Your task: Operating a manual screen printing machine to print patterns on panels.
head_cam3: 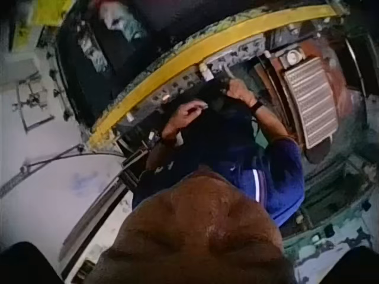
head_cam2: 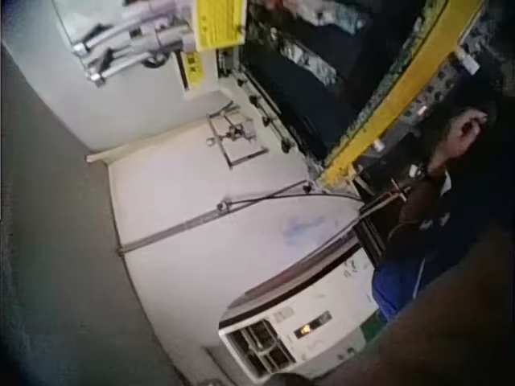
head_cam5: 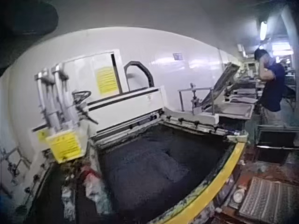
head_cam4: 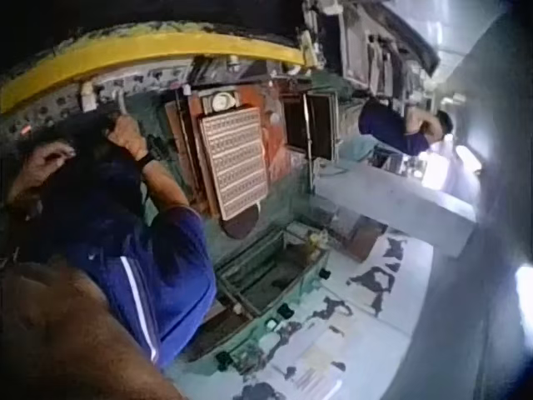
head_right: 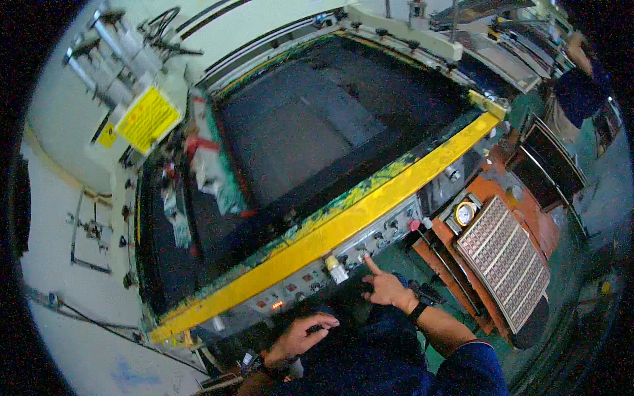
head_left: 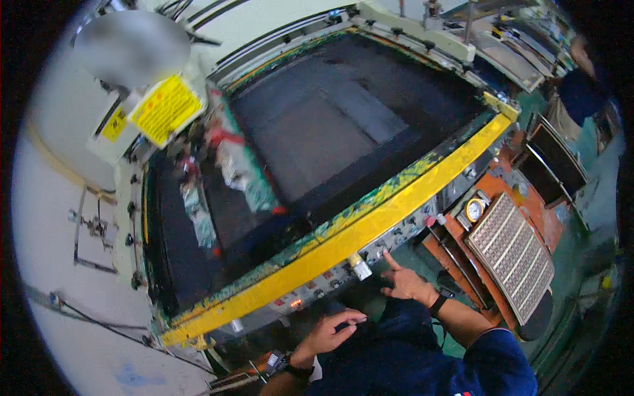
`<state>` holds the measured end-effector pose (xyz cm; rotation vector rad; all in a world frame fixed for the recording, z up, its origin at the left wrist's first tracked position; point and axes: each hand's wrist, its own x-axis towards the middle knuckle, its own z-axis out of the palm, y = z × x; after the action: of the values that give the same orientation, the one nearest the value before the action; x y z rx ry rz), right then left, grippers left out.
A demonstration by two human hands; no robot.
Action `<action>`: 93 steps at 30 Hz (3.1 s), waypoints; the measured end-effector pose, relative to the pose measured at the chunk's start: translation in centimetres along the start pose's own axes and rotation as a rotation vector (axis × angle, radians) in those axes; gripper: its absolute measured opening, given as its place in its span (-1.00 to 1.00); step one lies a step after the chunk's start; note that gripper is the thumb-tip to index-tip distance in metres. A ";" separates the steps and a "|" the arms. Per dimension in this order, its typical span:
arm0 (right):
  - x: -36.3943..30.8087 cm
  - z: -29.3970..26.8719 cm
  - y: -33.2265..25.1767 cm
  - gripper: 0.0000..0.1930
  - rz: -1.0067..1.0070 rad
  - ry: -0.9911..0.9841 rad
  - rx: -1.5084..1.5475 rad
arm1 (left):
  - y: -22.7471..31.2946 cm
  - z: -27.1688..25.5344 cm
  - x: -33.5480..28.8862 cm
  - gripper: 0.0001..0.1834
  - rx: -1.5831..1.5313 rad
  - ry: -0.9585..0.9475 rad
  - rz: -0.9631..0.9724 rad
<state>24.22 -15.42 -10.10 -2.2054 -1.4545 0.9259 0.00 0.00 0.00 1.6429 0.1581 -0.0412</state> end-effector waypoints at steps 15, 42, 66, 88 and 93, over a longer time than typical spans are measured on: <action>0.6 -1.4 1.6 -0.56 0.042 -0.247 -0.167 | 10.9 1.2 12.0 -0.68 0.039 -0.318 0.036; -40.8 0.0 7.6 -0.49 1.223 1.011 0.693 | 23.0 37.7 37.7 -0.75 -0.090 -1.166 0.092; -96.7 28.1 -14.9 -0.78 2.472 1.926 0.181 | 22.2 98.8 6.1 -0.77 0.151 -1.852 -0.042; -139.2 41.4 -13.3 -0.57 2.860 1.112 0.538 | 7.5 150.0 -37.3 -0.65 0.123 -2.331 -0.543; -136.8 44.2 -15.7 -0.66 2.816 1.461 0.360 | 5.1 152.6 -44.7 -0.59 0.349 -2.272 -0.516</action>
<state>-52.61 -135.84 12.44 1.7979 -2.6017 0.4985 -33.11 -155.62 -1.66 0.9476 -1.1947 -2.2296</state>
